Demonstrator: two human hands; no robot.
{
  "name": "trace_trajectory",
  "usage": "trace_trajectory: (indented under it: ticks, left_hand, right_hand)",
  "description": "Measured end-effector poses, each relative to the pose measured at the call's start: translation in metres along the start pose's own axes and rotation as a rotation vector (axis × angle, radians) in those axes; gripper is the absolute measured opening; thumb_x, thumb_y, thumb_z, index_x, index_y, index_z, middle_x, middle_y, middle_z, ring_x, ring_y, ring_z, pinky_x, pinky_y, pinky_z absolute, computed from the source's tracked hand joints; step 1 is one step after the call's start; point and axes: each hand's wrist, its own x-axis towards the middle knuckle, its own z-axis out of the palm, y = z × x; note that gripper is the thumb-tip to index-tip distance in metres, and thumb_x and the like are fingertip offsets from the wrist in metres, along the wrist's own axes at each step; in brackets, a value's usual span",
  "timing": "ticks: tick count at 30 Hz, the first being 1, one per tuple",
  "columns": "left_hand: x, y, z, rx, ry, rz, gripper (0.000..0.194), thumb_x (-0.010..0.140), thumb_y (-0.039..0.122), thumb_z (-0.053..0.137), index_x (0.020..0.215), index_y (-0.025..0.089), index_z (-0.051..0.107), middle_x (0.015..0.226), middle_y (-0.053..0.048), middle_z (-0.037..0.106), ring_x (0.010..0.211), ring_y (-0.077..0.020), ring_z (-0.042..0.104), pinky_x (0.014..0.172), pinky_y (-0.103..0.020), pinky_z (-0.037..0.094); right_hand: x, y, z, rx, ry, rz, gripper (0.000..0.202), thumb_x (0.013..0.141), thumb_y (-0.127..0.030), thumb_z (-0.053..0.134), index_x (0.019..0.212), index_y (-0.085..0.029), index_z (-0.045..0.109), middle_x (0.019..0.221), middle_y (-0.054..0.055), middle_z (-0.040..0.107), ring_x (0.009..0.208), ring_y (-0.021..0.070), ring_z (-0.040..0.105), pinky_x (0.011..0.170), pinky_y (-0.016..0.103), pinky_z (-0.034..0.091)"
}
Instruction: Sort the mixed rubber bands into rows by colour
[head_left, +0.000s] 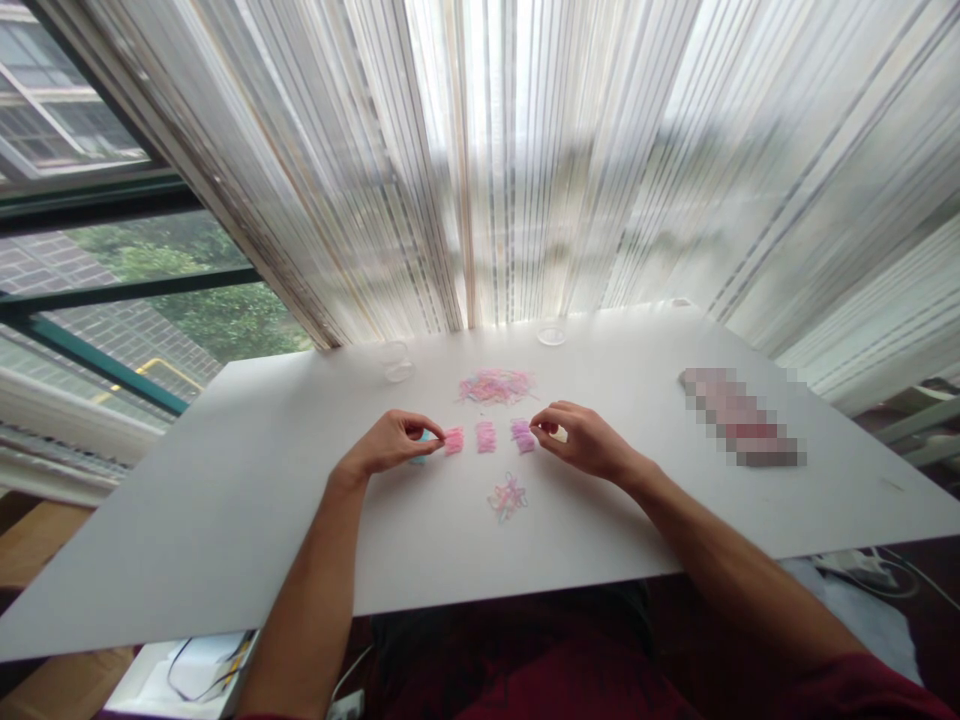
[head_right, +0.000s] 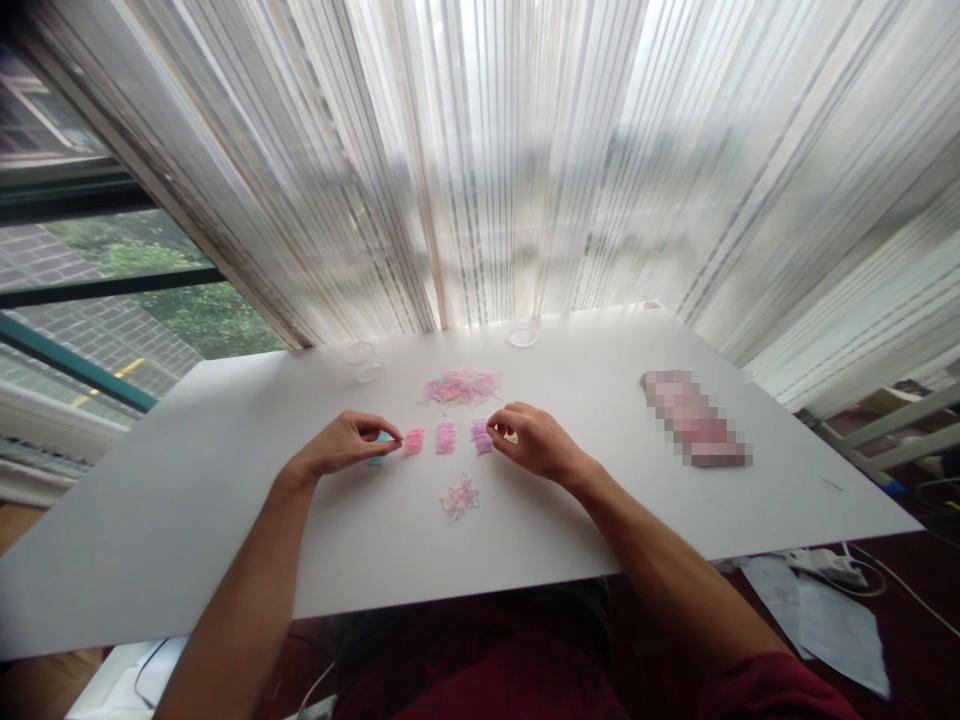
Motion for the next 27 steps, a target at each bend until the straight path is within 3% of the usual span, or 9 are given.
trace_trajectory:
  ticks: [27]
  left_hand:
    - [-0.0027, 0.0034, -0.0006, -0.005, 0.028, 0.005, 0.042, 0.079, 0.052, 0.073, 0.085, 0.012, 0.080, 0.052, 0.007, 0.026, 0.049, -0.0075, 0.022, 0.045, -0.023, 0.015]
  right_hand:
    - [0.0002, -0.0018, -0.0001, 0.015, 0.008, -0.017, 0.010, 0.091, -0.016, 0.061, 0.089, -0.019, 0.070, 0.079, 0.005, 0.068, 0.070, 0.0164, 0.063, 0.068, 0.029, 0.052]
